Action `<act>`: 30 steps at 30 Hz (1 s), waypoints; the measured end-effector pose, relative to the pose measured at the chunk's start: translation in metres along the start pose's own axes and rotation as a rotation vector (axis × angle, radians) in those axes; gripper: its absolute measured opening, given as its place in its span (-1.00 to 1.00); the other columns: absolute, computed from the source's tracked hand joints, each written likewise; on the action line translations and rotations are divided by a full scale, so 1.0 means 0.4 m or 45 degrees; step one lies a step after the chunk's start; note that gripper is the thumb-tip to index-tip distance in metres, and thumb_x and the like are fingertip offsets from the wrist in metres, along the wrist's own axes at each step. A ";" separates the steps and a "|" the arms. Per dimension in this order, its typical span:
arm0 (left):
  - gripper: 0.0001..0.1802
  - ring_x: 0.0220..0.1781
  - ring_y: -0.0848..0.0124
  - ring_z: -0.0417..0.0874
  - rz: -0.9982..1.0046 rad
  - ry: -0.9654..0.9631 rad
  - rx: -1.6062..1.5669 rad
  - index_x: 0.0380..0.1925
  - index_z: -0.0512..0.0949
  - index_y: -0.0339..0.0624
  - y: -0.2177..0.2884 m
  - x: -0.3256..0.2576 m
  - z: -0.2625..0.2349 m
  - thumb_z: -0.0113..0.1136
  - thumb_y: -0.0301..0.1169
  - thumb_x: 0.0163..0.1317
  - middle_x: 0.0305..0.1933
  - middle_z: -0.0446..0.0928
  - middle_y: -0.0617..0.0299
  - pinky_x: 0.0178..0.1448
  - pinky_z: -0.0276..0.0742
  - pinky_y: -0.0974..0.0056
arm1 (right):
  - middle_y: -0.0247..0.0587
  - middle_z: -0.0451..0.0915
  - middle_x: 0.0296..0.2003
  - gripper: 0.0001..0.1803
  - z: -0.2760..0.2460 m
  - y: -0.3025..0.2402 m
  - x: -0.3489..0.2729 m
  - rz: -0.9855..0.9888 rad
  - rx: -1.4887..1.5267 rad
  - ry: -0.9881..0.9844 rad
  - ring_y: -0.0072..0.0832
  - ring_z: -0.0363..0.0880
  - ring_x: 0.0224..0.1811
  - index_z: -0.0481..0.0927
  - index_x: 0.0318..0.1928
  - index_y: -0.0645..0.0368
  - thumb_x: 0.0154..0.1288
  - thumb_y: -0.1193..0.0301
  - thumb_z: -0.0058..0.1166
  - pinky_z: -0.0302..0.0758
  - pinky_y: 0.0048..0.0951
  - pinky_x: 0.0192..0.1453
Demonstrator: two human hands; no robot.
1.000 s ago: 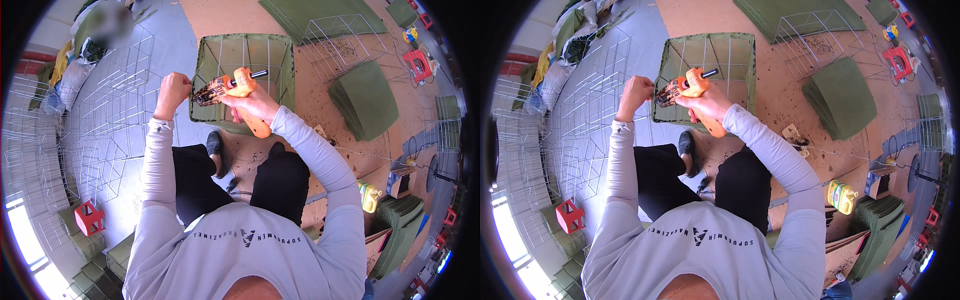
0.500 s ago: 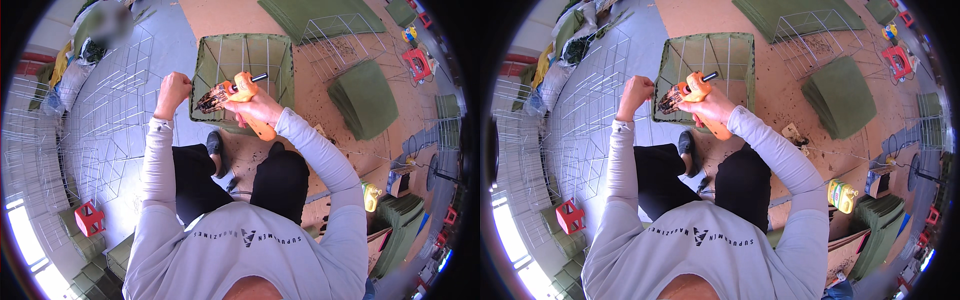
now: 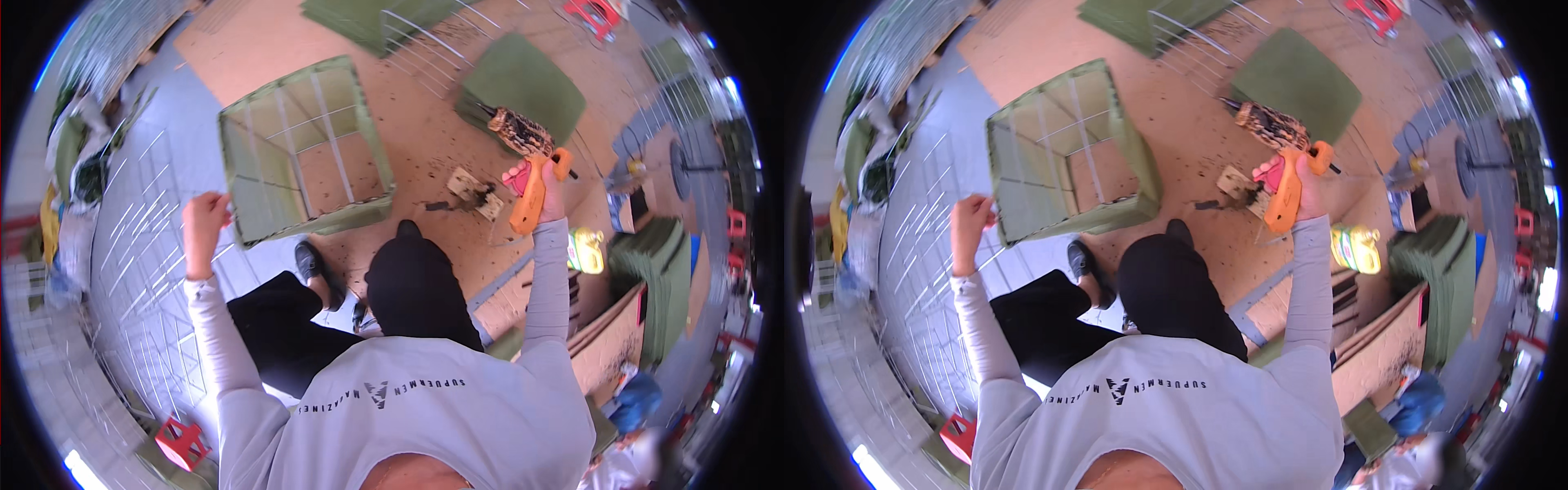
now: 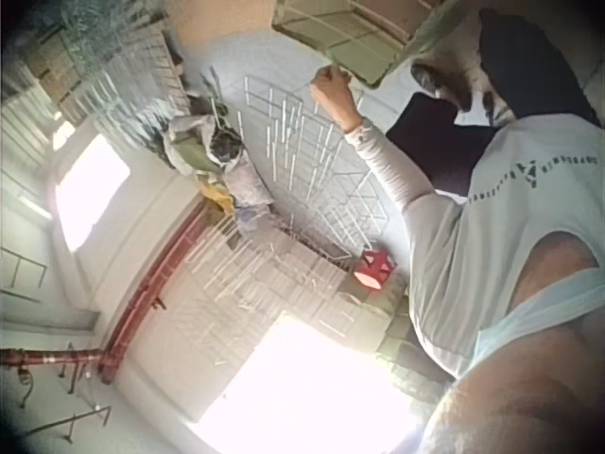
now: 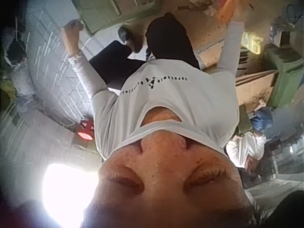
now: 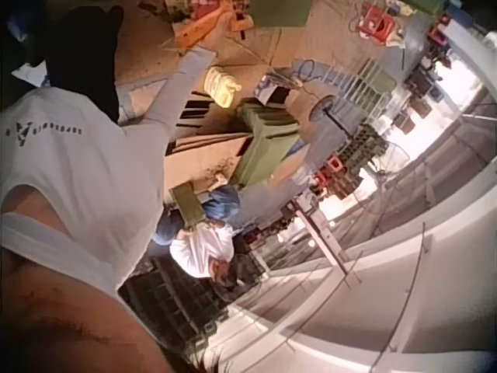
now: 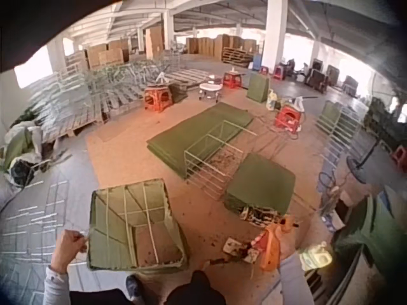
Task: Assembling wire frames and attaching green fabric covers using a hot glue gun.
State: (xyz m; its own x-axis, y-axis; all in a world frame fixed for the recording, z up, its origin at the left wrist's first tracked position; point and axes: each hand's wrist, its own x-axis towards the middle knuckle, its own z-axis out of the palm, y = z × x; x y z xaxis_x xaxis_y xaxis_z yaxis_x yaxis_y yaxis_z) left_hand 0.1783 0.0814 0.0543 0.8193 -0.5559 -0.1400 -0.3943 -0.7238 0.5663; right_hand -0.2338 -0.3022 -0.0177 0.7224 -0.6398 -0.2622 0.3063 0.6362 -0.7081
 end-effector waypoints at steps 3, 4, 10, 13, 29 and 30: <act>-0.77 -0.54 0.46 0.66 -0.091 0.024 -0.134 -0.32 0.64 -0.42 -0.062 -0.010 -0.030 0.15 -0.40 0.28 -0.55 0.63 0.10 -0.47 0.54 0.40 | -0.03 0.66 -0.23 -0.43 -0.299 0.057 -0.044 -0.040 -0.237 0.223 -0.36 0.67 -0.29 0.51 0.00 0.17 0.36 -0.12 0.00 0.62 -0.40 -0.26; -0.77 -0.54 0.46 0.66 -0.112 0.020 -0.118 -0.31 0.64 -0.42 -0.061 -0.016 -0.038 0.16 -0.41 0.28 -0.55 0.62 0.10 -0.46 0.55 0.40 | -0.09 0.67 -0.22 -0.47 -0.383 0.104 -0.068 -0.016 -0.223 0.329 -0.35 0.68 -0.30 0.52 0.02 0.14 0.36 -0.06 0.04 0.62 -0.39 -0.29; -0.76 -0.54 0.52 0.63 -0.191 0.084 -0.229 -0.27 0.64 -0.40 -0.122 -0.016 -0.034 0.19 -0.37 0.30 -0.52 0.63 0.18 -0.46 0.50 0.45 | -0.26 0.69 -0.25 -0.49 -0.675 0.359 -0.146 0.228 -0.135 0.774 -0.37 0.68 -0.33 0.55 0.04 -0.06 0.28 -0.13 0.11 0.62 -0.33 -0.35; -0.76 -0.52 0.55 0.61 -0.216 0.231 -0.266 -0.25 0.64 -0.38 -0.125 -0.056 -0.042 0.19 -0.36 0.31 -0.50 0.63 0.21 -0.46 0.49 0.46 | -0.29 0.67 -0.30 -0.49 -0.663 0.461 -0.096 0.373 -0.041 0.707 -0.36 0.67 -0.37 0.56 0.01 -0.10 0.24 -0.15 0.15 0.62 -0.30 -0.32; -0.60 -0.26 0.21 0.61 1.002 0.324 0.131 -0.19 0.62 -0.29 0.213 -0.324 0.339 0.23 -0.60 -0.16 -0.23 0.55 0.13 -0.23 0.59 0.20 | -0.11 0.66 -0.27 -0.85 -0.134 0.342 0.105 -0.518 -1.534 0.062 -0.10 0.64 -0.15 0.67 -0.19 0.20 0.27 0.41 0.18 0.55 -0.26 -0.07; -0.59 -0.23 0.21 0.61 1.074 0.292 0.104 -0.17 0.61 -0.30 0.225 -0.321 0.358 0.22 -0.60 -0.16 -0.19 0.54 0.12 -0.20 0.59 0.18 | -0.13 0.64 -0.31 -0.87 0.007 0.289 0.092 -0.754 -1.569 -0.151 -0.15 0.63 -0.21 0.67 -0.22 0.21 0.23 0.47 0.20 0.55 -0.29 -0.11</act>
State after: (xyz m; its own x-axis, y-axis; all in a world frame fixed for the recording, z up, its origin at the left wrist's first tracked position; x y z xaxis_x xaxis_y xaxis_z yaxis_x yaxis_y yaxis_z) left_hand -0.0221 0.0292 0.0067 0.3016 -0.8291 0.4708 -0.9275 -0.1406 0.3465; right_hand -0.1699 -0.2510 -0.1076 0.7451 -0.5989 0.2935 -0.1142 -0.5482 -0.8285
